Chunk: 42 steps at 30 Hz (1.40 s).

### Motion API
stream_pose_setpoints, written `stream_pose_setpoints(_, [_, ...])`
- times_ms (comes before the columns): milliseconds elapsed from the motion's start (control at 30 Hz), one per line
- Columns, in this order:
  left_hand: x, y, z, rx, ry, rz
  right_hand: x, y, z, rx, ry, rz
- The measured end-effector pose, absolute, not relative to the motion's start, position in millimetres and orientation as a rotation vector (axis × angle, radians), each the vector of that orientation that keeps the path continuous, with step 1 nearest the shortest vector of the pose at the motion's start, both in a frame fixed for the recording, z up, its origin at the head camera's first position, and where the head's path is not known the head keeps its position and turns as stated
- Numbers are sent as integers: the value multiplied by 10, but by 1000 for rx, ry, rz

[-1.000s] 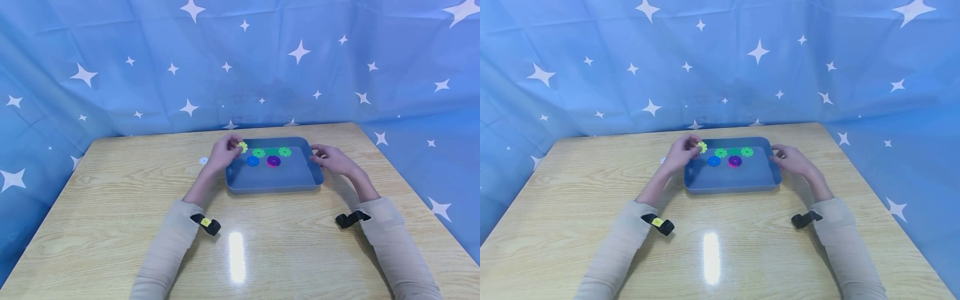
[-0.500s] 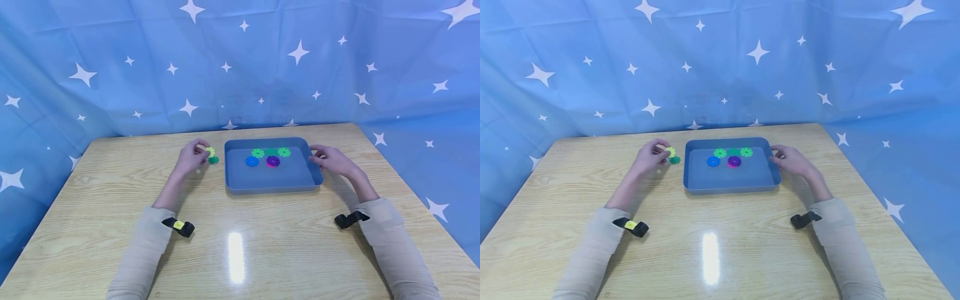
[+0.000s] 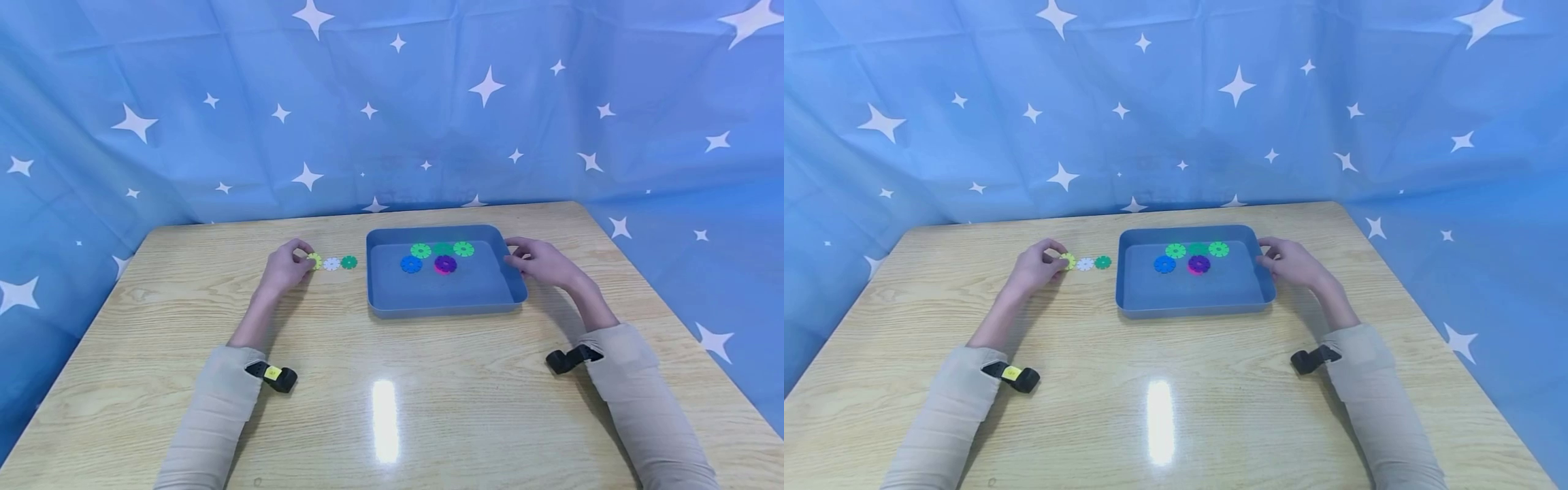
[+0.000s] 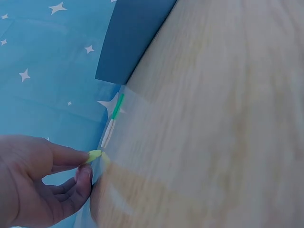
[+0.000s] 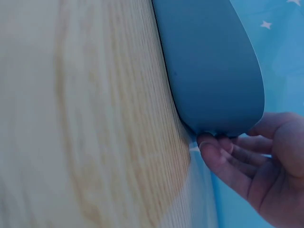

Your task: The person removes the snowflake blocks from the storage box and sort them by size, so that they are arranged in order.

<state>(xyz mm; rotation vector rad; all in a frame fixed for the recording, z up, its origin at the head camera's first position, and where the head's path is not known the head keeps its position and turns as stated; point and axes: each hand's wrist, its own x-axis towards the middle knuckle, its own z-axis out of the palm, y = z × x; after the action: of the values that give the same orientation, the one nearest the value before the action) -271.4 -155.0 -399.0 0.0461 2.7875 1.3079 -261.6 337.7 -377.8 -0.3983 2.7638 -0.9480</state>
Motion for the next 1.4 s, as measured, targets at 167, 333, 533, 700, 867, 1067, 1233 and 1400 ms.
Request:
stream_pose_setpoints(167, [-2717,-1571,-3967,51,2814,1216,-2615,3372,-3781,-403,2763,-957])
stream_pose_setpoints(333, [-2713,-1569,-3953,58,2808,1196,-2619,3372,-3782,-402,2763,-948])
stream_pose_setpoints(533, [-2711,-1575,-3964,50,2795,1218,-2628,3376,-3792,-401,2763,-947])
stream_pose_setpoints(700, [-2702,-1587,-3970,40,2789,1273,-2622,3370,-3786,-411,2765,-946])
stream_pose_setpoints(867, [-2685,-1533,-3900,81,2800,1347,-2614,3368,-3778,-412,2771,-933])
stream_pose_setpoints(1067, [-2661,-1336,-3775,193,2797,1468,-2609,3370,-3777,-407,2777,-923])
stream_pose_setpoints(1233, [-2653,-1125,-3707,279,2790,1554,-2608,3374,-3783,-406,2778,-925])
stream_pose_setpoints(1400, [-2612,-878,-3644,375,2748,1600,-2612,3380,-3787,-400,2776,-930])
